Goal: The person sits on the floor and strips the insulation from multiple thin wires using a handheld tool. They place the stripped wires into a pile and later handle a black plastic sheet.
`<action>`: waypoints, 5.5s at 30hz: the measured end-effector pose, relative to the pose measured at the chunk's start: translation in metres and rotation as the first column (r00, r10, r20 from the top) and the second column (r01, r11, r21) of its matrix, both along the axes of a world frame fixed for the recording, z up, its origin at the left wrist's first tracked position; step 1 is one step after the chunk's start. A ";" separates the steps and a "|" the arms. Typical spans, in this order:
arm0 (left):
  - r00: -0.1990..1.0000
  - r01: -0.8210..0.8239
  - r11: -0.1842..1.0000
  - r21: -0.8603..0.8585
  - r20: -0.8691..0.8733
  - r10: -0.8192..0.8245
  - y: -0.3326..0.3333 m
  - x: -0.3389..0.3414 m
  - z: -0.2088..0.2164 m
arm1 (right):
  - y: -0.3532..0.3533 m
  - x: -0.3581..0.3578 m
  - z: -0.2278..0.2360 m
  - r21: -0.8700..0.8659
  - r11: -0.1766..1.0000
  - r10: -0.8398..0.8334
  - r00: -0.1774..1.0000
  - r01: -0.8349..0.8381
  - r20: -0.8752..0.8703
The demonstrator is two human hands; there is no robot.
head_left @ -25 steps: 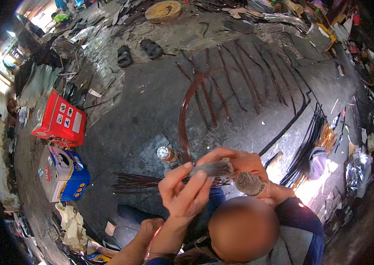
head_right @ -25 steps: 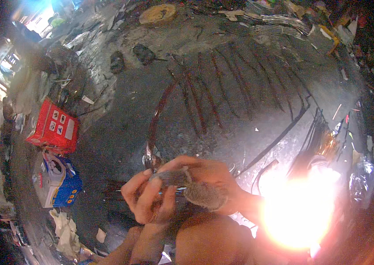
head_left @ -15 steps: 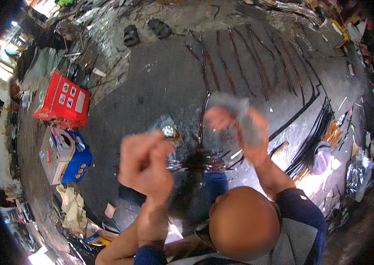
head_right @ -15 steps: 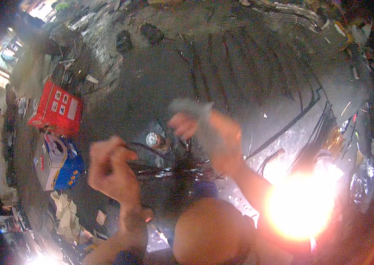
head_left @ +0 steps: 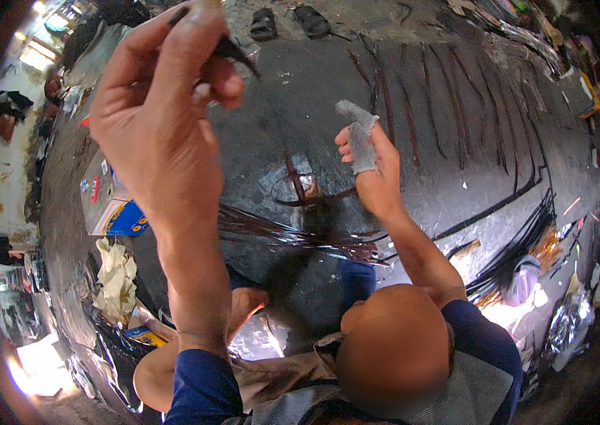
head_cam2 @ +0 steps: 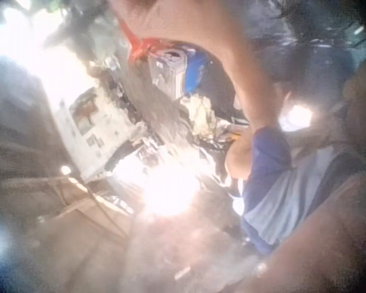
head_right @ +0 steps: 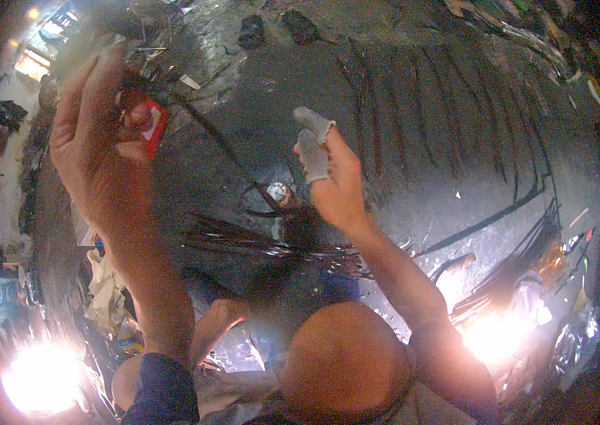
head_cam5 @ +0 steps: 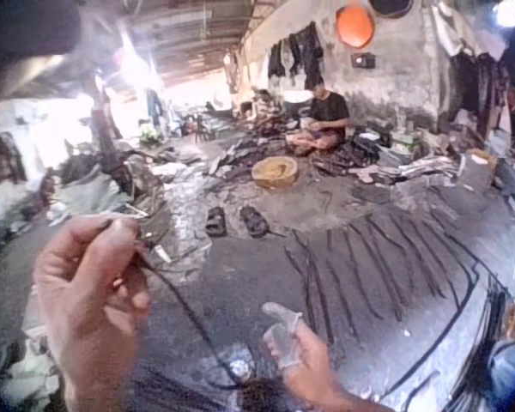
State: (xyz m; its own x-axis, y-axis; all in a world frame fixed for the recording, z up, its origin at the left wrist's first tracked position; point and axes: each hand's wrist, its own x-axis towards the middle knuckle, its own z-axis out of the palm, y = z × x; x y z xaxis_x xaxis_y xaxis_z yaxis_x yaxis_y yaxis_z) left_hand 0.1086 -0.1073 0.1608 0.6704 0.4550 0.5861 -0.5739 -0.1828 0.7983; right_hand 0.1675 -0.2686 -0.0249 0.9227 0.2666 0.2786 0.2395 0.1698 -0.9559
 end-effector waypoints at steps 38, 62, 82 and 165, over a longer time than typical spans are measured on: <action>0.725 -0.670 0.709 -0.220 -0.397 0.562 0.314 0.054 -0.143 | -0.309 -0.084 -0.176 -0.840 0.093 -0.649 0.672 0.535 0.357; 0.901 -0.097 0.966 -0.241 -0.434 -0.018 -0.045 -0.015 -0.159 | 0.001 -0.008 0.005 -0.284 0.941 0.246 0.948 -0.183 0.202; 0.883 0.067 0.641 -0.765 -0.254 -0.395 -0.036 -0.024 -0.161 | -0.006 -0.019 0.038 -0.328 0.937 0.058 0.877 0.116 0.477; 0.561 0.321 0.945 0.055 -0.815 -0.143 -0.138 -0.085 -0.327 | -0.211 -0.035 -0.190 -0.446 0.863 -0.465 0.721 0.239 -0.513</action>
